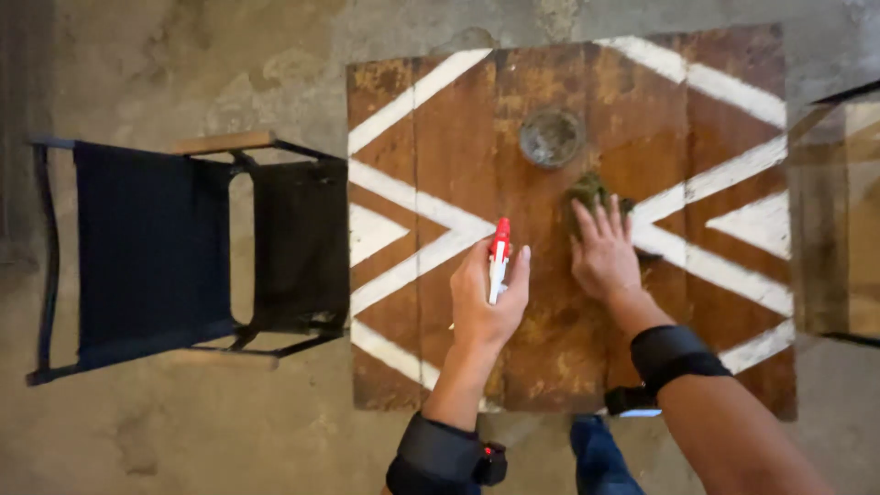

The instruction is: The person sprays a wooden table with a red-capped spray bottle and wipes the surface with a green cloth. They move between two tables, repeating the spray-and-wipe sequence on each.

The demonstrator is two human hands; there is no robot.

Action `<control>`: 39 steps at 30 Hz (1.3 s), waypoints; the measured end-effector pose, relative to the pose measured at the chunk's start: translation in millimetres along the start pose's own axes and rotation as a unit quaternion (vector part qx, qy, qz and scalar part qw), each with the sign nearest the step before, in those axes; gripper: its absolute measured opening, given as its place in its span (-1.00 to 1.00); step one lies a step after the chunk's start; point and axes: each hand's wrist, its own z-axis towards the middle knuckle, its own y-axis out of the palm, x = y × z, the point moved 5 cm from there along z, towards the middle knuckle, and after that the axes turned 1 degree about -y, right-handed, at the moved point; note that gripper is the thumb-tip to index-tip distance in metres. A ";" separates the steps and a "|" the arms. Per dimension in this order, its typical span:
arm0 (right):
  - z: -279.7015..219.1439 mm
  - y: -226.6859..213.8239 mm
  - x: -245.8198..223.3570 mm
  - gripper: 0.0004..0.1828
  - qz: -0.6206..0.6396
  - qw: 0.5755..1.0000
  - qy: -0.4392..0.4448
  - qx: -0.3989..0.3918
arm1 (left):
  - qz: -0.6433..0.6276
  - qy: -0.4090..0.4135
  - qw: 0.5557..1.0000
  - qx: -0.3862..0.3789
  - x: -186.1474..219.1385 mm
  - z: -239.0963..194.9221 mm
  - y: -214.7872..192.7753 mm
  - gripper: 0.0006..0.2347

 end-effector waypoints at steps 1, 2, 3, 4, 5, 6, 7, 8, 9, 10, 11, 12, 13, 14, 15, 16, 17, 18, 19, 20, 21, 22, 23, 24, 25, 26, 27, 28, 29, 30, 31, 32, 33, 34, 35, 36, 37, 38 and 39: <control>-9.8 5.9 -7.4 -0.29 0.002 1.000 0.004 -0.002 | 0.002 -0.002 1.000 -0.004 -4.1 -3.1 -11.9 -0.79; -16.7 10.2 -13.0 -0.29 0.017 1.000 0.016 0.015 | 0.034 -0.040 0.998 -0.030 -12.5 -4.0 -20.4 -0.79; -23.3 13.5 -18.3 -0.29 0.032 0.999 0.028 0.032 | 0.066 -0.077 0.993 -0.056 -20.0 -5.0 -28.8 -0.78; -20.4 19.2 -22.6 -0.29 0.032 0.998 0.029 0.042 | 0.065 -0.068 0.994 -0.057 -30.4 -4.5 -31.9 -0.78; -17.7 22.8 -25.1 -0.30 0.042 0.996 0.038 0.068 | 0.073 -0.023 0.996 -0.051 -37.0 -3.6 -34.4 -0.78; -23.3 28.1 -26.6 -0.31 0.053 0.993 0.051 0.089 | 0.081 0.016 0.995 -0.049 -45.1 -9.0 -36.9 -0.79; -22.4 26.9 -28.8 -0.31 0.053 0.993 0.055 0.093 | 0.081 0.020 0.995 -0.053 -47.6 -5.7 -38.7 -0.79; -26.6 26.9 -29.8 -0.34 0.066 0.991 0.070 0.088 | 0.076 0.027 0.995 -0.066 -50.1 -6.8 -40.1 -0.78; -30.8 27.4 -30.2 -0.37 0.079 0.990 0.085 0.083 | 0.071 0.033 0.994 -0.078 -53.2 -7.9 -41.0 -0.77; -33.7 25.4 -33.3 -0.37 0.076 0.990 0.089 0.082 | 0.068 0.032 0.994 -0.081 -53.0 -6.4 -42.1 -0.77; -36.4 24.3 -35.2 -0.40 0.095 0.988 0.098 0.077 | 0.069 0.016 0.994 -0.088 -54.4 -4.7 -42.4 -0.76; -40.1 21.5 -35.0 -0.42 0.112 0.985 0.108 0.071 | 0.069 -0.001 0.993 -0.095 -55.2 -4.3 -40.7 -0.75; -45.8 24.7 -34.5 -0.42 0.107 0.986 0.111 0.069 | 0.065 -0.004 0.993 -0.098 -56.6 -5.9 -40.6 -0.75; -49.5 27.5 -32.9 -0.42 0.105 0.985 0.114 0.070 | 0.090 0.002 0.991 -0.096 -57.1 -5.9 -39.7 -0.73; -53.3 30.3 -30.7 -0.41 0.103 0.985 0.116 0.071 | 0.115 0.009 0.989 -0.094 -57.5 -6.0 -38.1 -0.70; -54.9 29.1 -33.2 -0.41 0.101 0.986 0.119 0.066 | 0.114 0.004 0.989 -0.097 -59.9 -7.9 -37.9 -0.70; -56.1 27.7 -35.7 -0.41 0.095 0.987 0.116 0.061 | 0.106 0.017 0.991 -0.083 -59.9 -9.6 -38.7 -0.69; -56.4 27.5 -39.1 -0.40 0.091 0.988 0.115 0.057 | 0.100 0.032 0.992 -0.070 -59.7 -9.7 -40.1 -0.68; -59.3 26.9 -41.1 -0.40 0.091 0.987 0.119 0.055 | 0.101 0.029 0.992 -0.074 -56.8 -11.6 -41.3 -0.68; -59.2 25.2 -42.4 -0.40 0.093 0.987 0.119 0.053 | 0.104 -0.001 0.992 -0.076 -56.1 -12.1 -41.9 -0.69; -59.2 23.1 -44.0 -0.40 0.094 0.987 0.118 0.051 | 0.106 -0.032 0.991 -0.078 -55.1 -12.6 -42.8 -0.69; -56.3 23.3 -43.6 -0.40 0.094 0.987 0.116 0.051 | 0.106 -0.033 0.991 -0.075 -57.1 -13.0 -42.5 -0.69; -53.5 23.1 -43.7 -0.40 0.094 0.988 0.110 0.052 | 0.120 -0.013 0.990 -0.068 -57.2 -13.5 -42.6 -0.67; -54.9 23.0 -43.3 -0.40 0.093 0.989 0.107 0.051 | 0.135 0.004 0.989 -0.063 -57.5 -16.9 -42.5 -0.65; -57.7 24.8 -42.7 -0.40 0.093 0.989 0.107 0.049 | 0.135 0.002 0.989 -0.063 -59.0 -21.4 -43.3 -0.65; -58.0 24.4 -41.8 -0.40 0.090 0.989 0.101 0.054 | 0.141 0.012 0.988 -0.054 -58.6 -23.8 -43.6 -0.64; -58.1 23.9 -41.3 -0.40 0.088 0.990 0.094 0.058 | 0.147 0.021 0.988 -0.045 -57.9 -26.0 -44.2 -0.63; -60.4 24.3 -39.4 -0.40 0.087 0.990 0.093 0.057 | 0.146 0.020 0.988 -0.044 -55.9 -27.6 -47.1 -0.63; -62.5 24.6 -38.0 -0.40 0.086 0.990 0.092 0.057 | 0.137 0.008 0.988 -0.065 -55.1 -29.1 -48.6 -0.63; -60.5 26.1 -38.1 -0.39 0.086 0.991 0.089 0.058 | 0.128 -0.003 0.988 -0.083 -54.6 -28.0 -51.3 -0.63; -60.4 27.9 -37.3 -0.39 0.086 0.991 0.085 0.058 | 0.128 -0.003 0.989 -0.079 -46.7 -25.4 -58.2 -0.63; -59.7 29.5 -36.6 -0.39 0.082 0.991 0.082 0.061 | 0.074 -0.035 0.993 -0.080 -41.6 -22.3 -64.8 -0.68; -59.1 31.4 -35.8 -0.38 0.077 0.992 0.079 0.065 | 0.020 -0.067 0.994 -0.082 -36.7 -19.6 -71.1 -0.74; -58.8 30.8 -37.7 -0.38 0.077 0.992 0.078 0.063 | 0.020 -0.068 0.994 -0.080 -34.9 -15.8 -72.8 -0.74; -58.2 30.6 -39.5 -0.37 0.070 0.993 0.077 0.064 | -0.010 -0.042 0.998 -0.051 -30.8 -11.1 -77.0 -0.79; -58.6 29.7 -40.5 -0.36 0.063 0.993 0.078 0.063 | -0.041 -0.016 0.999 -0.024 -26.5 -6.4 -80.5 -0.83; -59.8 30.7 -40.9 -0.36 0.062 0.993 0.078 0.061 | -0.041 -0.018 0.999 -0.024 -27.2 -0.4 -80.0 -0.83; -60.0 31.7 -41.0 -0.35 0.053 0.993 0.082 0.059 | -0.042 0.009 0.999 0.011 -25.5 5.8 -83.4 -0.86; -60.2 33.0 -41.7 -0.33 0.044 0.994 0.086 0.056 | -0.043 0.036 0.997 0.047 -24.1 11.6 -87.5 -0.88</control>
